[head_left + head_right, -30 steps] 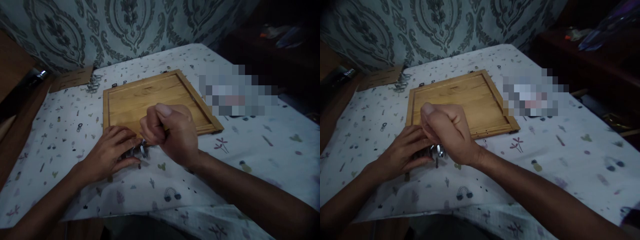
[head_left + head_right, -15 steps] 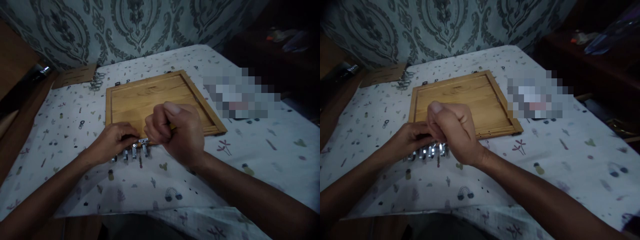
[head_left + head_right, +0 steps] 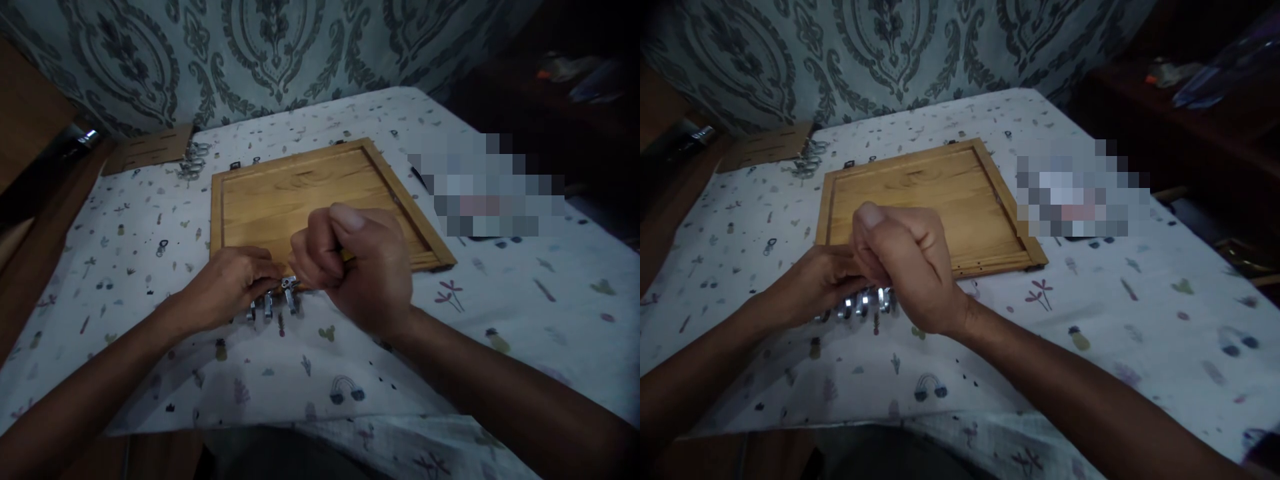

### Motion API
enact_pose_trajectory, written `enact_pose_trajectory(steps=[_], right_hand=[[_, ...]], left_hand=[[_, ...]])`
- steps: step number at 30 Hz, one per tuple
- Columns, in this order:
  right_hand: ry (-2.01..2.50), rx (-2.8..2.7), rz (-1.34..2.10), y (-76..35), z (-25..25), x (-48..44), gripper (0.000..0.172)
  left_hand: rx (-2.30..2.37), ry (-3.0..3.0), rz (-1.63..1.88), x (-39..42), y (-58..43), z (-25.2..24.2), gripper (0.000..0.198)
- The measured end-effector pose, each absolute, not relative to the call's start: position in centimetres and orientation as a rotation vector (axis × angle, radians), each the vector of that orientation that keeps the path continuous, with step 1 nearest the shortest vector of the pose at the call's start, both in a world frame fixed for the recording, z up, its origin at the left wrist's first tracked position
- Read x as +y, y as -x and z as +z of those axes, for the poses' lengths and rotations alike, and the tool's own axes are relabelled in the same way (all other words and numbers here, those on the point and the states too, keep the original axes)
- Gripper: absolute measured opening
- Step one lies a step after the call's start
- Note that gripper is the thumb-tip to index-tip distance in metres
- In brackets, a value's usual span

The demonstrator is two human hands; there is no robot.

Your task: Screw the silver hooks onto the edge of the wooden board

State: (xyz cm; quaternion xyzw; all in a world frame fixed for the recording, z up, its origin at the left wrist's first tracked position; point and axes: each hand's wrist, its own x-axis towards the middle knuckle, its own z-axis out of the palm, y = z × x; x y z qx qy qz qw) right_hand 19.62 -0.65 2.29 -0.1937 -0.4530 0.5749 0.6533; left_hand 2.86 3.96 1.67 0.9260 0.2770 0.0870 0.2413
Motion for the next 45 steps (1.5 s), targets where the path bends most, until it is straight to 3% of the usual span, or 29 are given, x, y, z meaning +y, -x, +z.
enact_pose_trajectory(steps=[21, 38, 45], right_hand=[[0.526, -1.065, 1.314, -19.5, 2.4, -1.0, 0.045], [0.499, -1.012, 1.315, -19.5, 2.4, -1.1, 0.050], [0.503, -1.028, 1.319, -19.5, 2.3, -1.0, 0.048]], left_hand=[[0.703, -2.588, 0.399, 2.5, 0.1, 1.4, 0.028], [0.952, -2.855, 0.439, 0.2, -1.9, -0.3, 0.053], [1.067, -2.772, 0.506, -0.4, -2.6, -0.7, 0.042]])
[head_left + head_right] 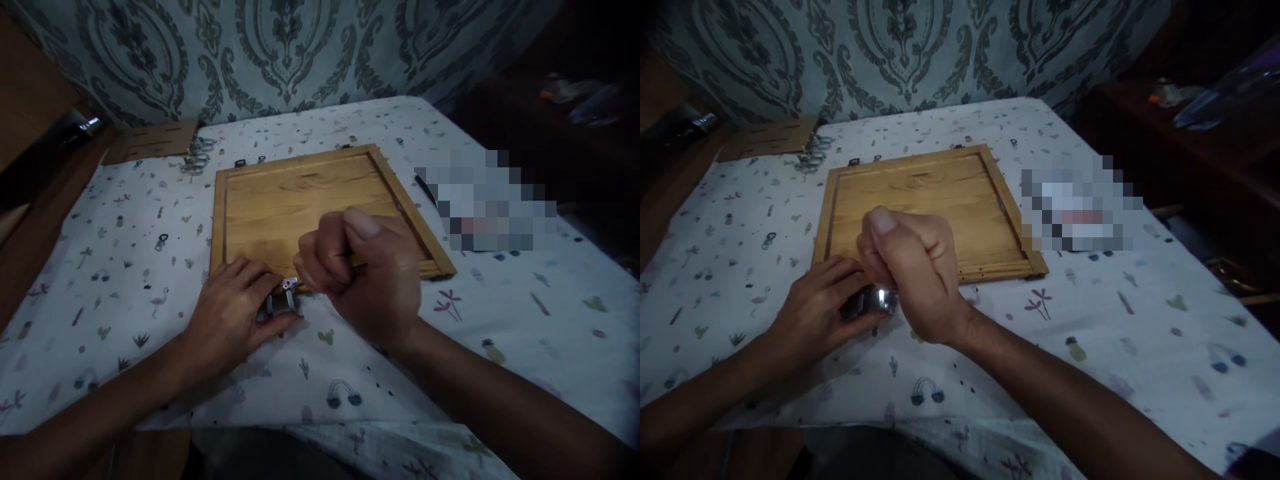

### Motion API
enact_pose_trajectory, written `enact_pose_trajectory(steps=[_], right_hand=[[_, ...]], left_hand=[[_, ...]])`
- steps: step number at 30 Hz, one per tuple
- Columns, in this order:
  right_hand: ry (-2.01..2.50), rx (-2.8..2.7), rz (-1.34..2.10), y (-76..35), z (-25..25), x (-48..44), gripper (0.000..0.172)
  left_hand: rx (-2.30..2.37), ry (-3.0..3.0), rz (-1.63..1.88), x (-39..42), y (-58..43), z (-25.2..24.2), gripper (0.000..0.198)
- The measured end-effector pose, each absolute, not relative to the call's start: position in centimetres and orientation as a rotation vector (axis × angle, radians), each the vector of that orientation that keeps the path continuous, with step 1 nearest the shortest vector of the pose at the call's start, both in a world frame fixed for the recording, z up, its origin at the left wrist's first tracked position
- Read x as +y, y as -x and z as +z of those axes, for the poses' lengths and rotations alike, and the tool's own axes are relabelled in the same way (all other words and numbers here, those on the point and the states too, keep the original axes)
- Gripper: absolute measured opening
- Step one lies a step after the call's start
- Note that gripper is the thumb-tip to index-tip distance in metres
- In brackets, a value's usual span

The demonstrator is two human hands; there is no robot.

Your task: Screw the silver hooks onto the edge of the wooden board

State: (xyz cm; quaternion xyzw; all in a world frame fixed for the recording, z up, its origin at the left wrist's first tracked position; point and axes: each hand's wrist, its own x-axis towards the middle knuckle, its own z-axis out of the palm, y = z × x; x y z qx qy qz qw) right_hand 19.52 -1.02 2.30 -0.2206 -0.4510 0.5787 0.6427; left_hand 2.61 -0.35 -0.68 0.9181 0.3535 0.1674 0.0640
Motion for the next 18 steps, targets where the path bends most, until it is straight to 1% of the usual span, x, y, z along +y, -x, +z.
enact_pose_trajectory(steps=[11, 13, 16, 18], right_hand=[[0.500, -1.012, 1.335, -19.5, 2.6, -0.9, 0.045], [0.492, -1.008, 1.329, -19.4, 2.5, -0.9, 0.047], [0.485, -1.011, 1.316, -19.4, 2.4, -0.8, 0.049], [0.489, -1.022, 1.308, -19.4, 2.4, -0.8, 0.050]], left_hand=[[1.040, -2.791, 0.479, -0.1, -2.6, -0.4, 0.042], [1.048, -2.796, 0.452, -0.1, -2.5, -0.3, 0.047], [1.066, -2.776, 0.443, 0.0, -1.9, -0.2, 0.063], [1.044, -2.767, 0.457, 0.1, -1.3, 0.0, 0.067]])
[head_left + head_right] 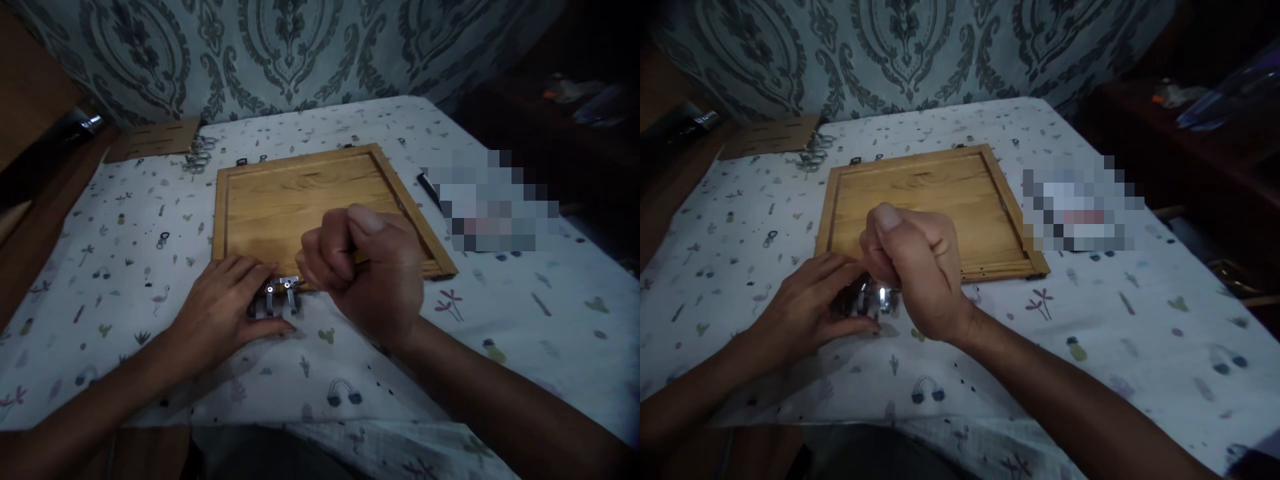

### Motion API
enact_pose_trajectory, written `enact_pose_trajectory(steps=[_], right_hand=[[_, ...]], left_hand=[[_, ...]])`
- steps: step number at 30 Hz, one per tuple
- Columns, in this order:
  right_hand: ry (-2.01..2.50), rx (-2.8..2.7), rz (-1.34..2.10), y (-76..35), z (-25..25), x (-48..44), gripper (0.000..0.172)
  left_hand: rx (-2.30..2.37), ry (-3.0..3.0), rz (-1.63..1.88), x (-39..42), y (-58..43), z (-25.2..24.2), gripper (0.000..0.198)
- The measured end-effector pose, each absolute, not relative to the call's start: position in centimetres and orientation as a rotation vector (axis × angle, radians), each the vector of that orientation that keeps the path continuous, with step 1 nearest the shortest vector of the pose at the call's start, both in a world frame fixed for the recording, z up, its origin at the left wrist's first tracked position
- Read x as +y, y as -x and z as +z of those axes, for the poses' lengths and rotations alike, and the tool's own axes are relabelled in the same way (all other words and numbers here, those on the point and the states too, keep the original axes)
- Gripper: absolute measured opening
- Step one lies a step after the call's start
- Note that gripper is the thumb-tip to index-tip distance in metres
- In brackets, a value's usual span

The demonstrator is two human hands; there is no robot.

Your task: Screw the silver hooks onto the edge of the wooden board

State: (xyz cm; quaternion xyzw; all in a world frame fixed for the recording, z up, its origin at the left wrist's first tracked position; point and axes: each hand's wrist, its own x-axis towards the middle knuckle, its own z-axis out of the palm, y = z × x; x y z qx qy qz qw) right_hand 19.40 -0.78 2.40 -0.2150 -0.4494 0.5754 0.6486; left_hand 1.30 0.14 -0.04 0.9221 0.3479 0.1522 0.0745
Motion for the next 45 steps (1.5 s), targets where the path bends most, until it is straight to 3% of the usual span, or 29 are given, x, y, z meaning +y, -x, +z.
enact_pose_trajectory(steps=[12, 41, 45], right_hand=[[0.488, -1.030, 1.312, -19.5, 2.4, -0.8, 0.050], [0.544, -1.068, 1.321, -19.9, 2.6, -1.2, 0.045], [0.534, -1.074, 1.308, -20.0, 2.5, -1.1, 0.045]], left_hand=[[0.950, -2.830, 0.537, -0.4, -1.6, -0.5, 0.034], [1.093, -2.774, 0.624, -0.6, -2.6, -0.7, 0.025], [1.044, -2.791, 0.560, -0.5, -2.3, -0.5, 0.035]])
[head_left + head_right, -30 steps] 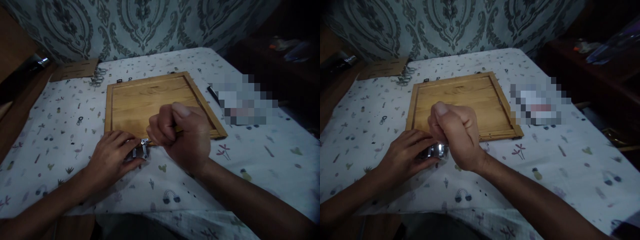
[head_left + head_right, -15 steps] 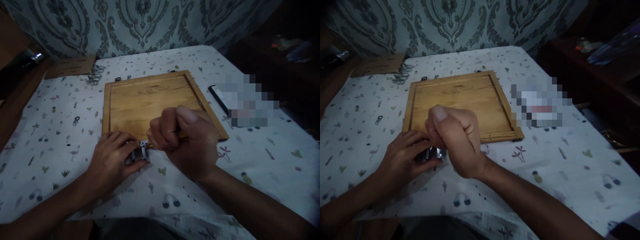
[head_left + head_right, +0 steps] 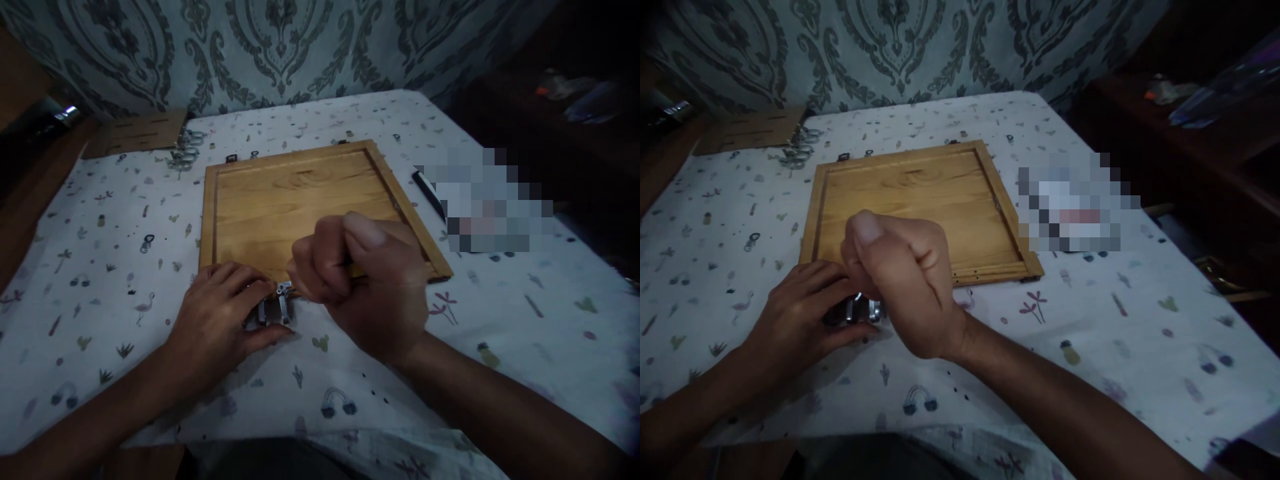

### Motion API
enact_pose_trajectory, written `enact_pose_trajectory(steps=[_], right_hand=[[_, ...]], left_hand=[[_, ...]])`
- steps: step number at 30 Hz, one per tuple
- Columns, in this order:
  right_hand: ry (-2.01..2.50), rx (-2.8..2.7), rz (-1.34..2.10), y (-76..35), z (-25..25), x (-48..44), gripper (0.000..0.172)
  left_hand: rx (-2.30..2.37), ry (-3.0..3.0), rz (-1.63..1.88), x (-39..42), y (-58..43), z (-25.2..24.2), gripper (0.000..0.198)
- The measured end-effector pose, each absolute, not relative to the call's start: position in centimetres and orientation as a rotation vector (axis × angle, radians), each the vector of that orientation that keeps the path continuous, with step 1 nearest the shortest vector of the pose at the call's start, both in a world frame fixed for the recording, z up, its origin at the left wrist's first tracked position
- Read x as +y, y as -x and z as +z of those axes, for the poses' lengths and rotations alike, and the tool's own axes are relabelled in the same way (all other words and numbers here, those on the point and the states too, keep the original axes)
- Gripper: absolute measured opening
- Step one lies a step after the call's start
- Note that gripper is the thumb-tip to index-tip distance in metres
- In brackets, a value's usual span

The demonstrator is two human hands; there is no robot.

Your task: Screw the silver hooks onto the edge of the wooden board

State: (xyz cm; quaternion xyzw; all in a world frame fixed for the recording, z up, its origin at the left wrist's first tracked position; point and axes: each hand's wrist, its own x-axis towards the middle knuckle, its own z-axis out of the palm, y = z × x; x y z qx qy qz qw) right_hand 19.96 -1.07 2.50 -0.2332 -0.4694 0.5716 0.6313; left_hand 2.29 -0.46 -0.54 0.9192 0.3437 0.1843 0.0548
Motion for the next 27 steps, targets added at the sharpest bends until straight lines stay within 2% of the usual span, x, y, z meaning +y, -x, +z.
enact_pose_trajectory(steps=[3, 8, 27], right_hand=[[0.508, -1.054, 1.330, -20.0, 2.5, -1.0, 0.042], [0.446, -1.023, 1.322, -19.9, 2.1, -0.7, 0.045], [0.467, -1.047, 1.283, -19.9, 1.9, -0.8, 0.049]], left_hand=[[0.985, -2.820, 0.512, -0.5, -1.8, -0.1, 0.042], [0.916, -2.861, 0.500, -0.8, -1.1, 0.4, 0.035], [0.876, -2.960, 0.504, -0.6, -1.6, -0.4, 0.040]])
